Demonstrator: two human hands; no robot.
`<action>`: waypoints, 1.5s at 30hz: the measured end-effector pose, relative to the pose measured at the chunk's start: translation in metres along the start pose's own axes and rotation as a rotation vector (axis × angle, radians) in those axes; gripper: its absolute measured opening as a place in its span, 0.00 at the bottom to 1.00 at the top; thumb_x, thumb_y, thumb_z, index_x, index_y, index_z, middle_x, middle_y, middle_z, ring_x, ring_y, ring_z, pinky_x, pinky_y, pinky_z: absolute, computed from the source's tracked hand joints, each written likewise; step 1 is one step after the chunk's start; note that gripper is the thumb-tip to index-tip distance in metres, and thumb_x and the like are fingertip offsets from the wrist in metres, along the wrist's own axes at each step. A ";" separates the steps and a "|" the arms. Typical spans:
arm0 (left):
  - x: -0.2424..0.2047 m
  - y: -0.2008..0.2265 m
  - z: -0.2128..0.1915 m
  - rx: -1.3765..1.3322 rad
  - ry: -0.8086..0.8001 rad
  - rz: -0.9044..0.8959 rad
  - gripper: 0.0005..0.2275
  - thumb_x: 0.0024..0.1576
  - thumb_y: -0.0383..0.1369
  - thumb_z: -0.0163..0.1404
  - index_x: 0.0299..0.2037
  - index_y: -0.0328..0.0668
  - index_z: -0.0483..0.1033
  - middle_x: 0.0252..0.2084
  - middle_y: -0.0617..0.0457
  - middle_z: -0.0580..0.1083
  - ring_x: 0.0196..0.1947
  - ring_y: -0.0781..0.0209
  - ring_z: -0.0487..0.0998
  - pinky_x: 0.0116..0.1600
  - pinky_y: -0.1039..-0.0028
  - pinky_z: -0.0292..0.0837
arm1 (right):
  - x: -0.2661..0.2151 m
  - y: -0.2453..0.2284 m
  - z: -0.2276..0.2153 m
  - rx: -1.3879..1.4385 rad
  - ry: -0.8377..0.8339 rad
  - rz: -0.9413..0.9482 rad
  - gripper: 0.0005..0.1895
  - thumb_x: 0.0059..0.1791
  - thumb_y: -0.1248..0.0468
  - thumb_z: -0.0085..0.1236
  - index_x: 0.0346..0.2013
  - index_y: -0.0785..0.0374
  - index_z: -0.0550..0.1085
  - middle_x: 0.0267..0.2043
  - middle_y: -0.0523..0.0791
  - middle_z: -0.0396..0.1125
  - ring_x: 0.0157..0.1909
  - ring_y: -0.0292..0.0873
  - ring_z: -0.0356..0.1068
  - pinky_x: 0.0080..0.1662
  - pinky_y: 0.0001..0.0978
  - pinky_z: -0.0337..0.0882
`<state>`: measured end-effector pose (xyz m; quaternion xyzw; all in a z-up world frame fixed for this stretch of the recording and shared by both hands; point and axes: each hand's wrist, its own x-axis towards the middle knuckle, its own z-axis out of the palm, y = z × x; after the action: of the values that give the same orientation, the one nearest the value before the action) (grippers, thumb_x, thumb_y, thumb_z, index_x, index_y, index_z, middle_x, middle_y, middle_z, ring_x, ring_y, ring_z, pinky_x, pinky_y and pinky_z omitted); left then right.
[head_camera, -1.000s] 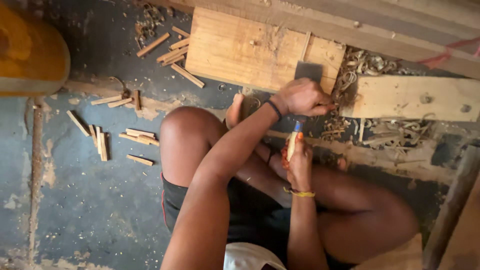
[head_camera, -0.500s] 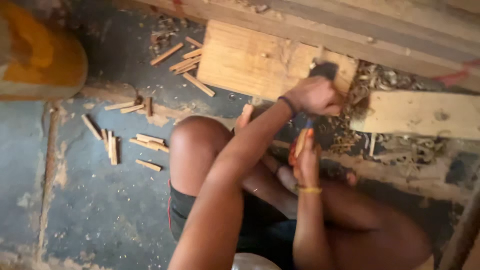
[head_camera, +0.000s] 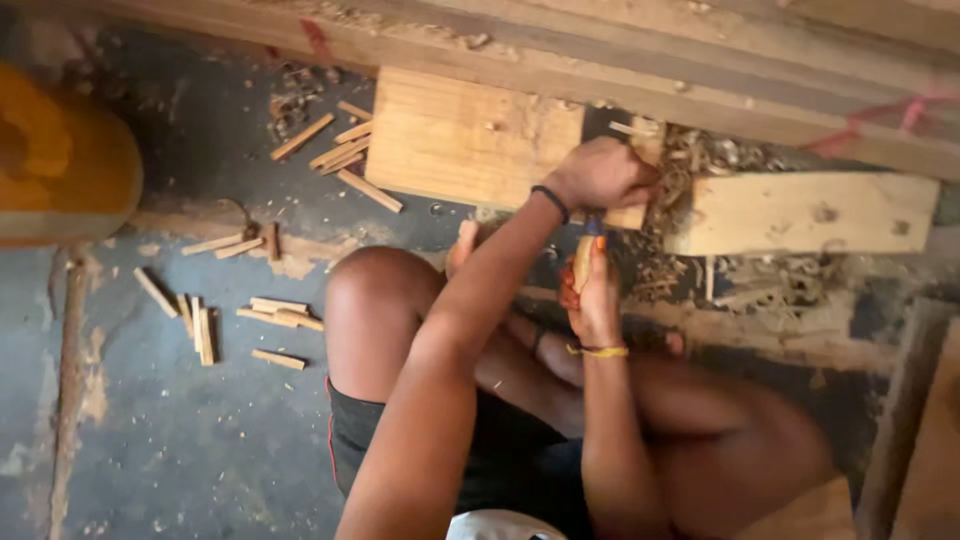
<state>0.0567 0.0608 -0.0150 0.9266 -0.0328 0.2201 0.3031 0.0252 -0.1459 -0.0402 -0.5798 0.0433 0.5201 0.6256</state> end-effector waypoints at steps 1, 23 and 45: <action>0.004 0.005 -0.002 0.028 -0.039 0.016 0.12 0.56 0.44 0.52 0.28 0.48 0.80 0.22 0.46 0.76 0.23 0.44 0.79 0.29 0.55 0.73 | -0.002 -0.001 -0.005 0.060 -0.064 -0.003 0.29 0.55 0.36 0.42 0.35 0.59 0.69 0.19 0.39 0.58 0.12 0.31 0.49 0.17 0.23 0.49; -0.031 0.091 0.009 -0.110 0.167 0.036 0.12 0.59 0.43 0.53 0.36 0.45 0.82 0.28 0.47 0.79 0.31 0.46 0.80 0.37 0.58 0.75 | -0.094 -0.002 -0.049 -0.206 0.111 -0.023 0.27 0.57 0.43 0.42 0.35 0.65 0.68 0.18 0.45 0.60 0.11 0.32 0.49 0.15 0.23 0.48; -0.037 0.083 0.012 -0.127 0.181 0.032 0.12 0.59 0.42 0.51 0.34 0.48 0.85 0.31 0.51 0.81 0.30 0.49 0.81 0.39 0.62 0.76 | -0.091 -0.001 -0.044 -0.219 0.122 -0.025 0.27 0.57 0.44 0.42 0.35 0.67 0.69 0.19 0.45 0.60 0.12 0.33 0.51 0.15 0.22 0.50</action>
<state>0.0123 -0.0164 0.0055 0.8812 -0.0341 0.3053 0.3594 0.0086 -0.2337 0.0061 -0.6758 0.0169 0.4778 0.5610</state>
